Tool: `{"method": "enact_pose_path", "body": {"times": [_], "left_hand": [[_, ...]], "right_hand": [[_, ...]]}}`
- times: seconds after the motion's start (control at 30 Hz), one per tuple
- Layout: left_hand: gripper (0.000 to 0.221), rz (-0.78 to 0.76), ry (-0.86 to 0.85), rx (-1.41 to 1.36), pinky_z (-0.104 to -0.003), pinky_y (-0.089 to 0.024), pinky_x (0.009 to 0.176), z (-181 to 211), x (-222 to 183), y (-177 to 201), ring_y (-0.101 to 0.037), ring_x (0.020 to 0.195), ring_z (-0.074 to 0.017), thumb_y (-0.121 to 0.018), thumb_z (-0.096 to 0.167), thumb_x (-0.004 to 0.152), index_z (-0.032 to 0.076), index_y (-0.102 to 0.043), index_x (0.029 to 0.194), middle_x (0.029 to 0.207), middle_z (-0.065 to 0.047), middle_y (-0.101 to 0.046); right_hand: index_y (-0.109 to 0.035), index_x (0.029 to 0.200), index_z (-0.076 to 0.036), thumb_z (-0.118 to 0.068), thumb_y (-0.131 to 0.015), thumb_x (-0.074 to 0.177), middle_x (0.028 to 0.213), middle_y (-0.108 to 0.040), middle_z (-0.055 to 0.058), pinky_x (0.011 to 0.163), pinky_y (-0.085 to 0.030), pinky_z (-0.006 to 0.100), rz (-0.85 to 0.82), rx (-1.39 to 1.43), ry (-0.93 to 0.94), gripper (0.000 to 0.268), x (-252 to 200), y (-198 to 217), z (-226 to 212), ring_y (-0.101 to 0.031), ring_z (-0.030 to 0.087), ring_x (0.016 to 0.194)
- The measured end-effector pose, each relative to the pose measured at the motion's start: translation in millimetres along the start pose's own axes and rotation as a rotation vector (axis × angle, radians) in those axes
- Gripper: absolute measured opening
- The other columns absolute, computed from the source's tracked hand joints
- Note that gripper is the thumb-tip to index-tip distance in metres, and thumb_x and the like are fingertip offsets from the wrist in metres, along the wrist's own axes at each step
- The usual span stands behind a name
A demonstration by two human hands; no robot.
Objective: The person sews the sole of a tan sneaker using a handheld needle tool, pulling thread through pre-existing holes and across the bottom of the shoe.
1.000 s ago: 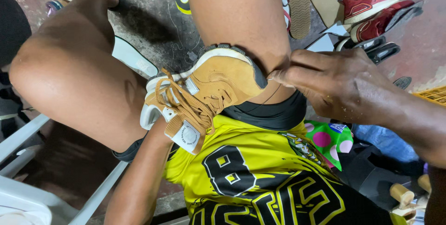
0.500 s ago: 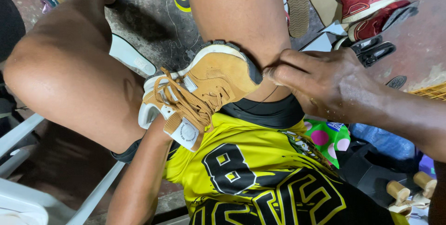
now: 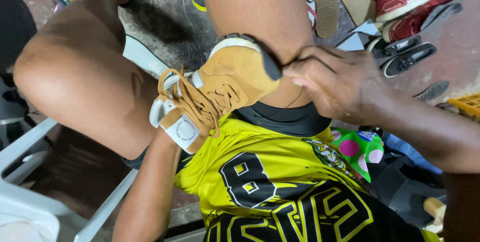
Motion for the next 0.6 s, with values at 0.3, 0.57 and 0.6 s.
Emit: {"method": "enact_pose_path", "body": {"times": [0.3, 0.57, 0.6], "left_hand": [[0.026, 0.000, 0.014, 0.013, -0.030, -0.057, 0.079, 9, -10, 6, -0.067, 0.095, -0.0140, -0.070, 0.006, 0.091, -0.003, -0.070, 0.116, 0.109, -0.008, -0.073], [0.024, 0.039, 0.004, 0.003, -0.030, -0.055, 0.080, 15, -25, 13, -0.067, 0.096, -0.0133, -0.067, 0.005, 0.093, -0.004, -0.070, 0.115, 0.109, -0.008, -0.073], [0.024, 0.043, 0.000, -0.002, -0.030, -0.055, 0.080, 17, -27, 13, -0.067, 0.096, -0.0132, -0.067, 0.004, 0.093, -0.004, -0.070, 0.115, 0.109, -0.008, -0.073]], "right_hand": [[-0.064, 0.099, -0.010, -0.028, -0.068, 0.090, 0.095, -0.063, 0.005, 0.081, -0.051, 0.036, -0.141, -0.223, 0.076, 0.021, 16, 3, -10, -0.066, 0.023, 0.090], [-0.058, 0.077, -0.015, -0.049, -0.074, 0.089, 0.074, -0.051, 0.001, 0.064, -0.049, 0.032, 0.008, -0.397, 0.261, 0.040, 19, 15, 19, -0.061, 0.018, 0.071], [-0.056, 0.072, -0.015, -0.055, -0.074, 0.084, 0.070, -0.051, 0.000, 0.060, -0.048, 0.032, 0.035, -0.432, 0.256, 0.045, 18, 17, 23, -0.060, 0.018, 0.067]]}}
Point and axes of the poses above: each hand's wrist, its own x-axis towards the middle knuckle, its own y-axis out of the back of the hand, z = x × y, the point moved 7 cm from there along x, towards the middle knuckle
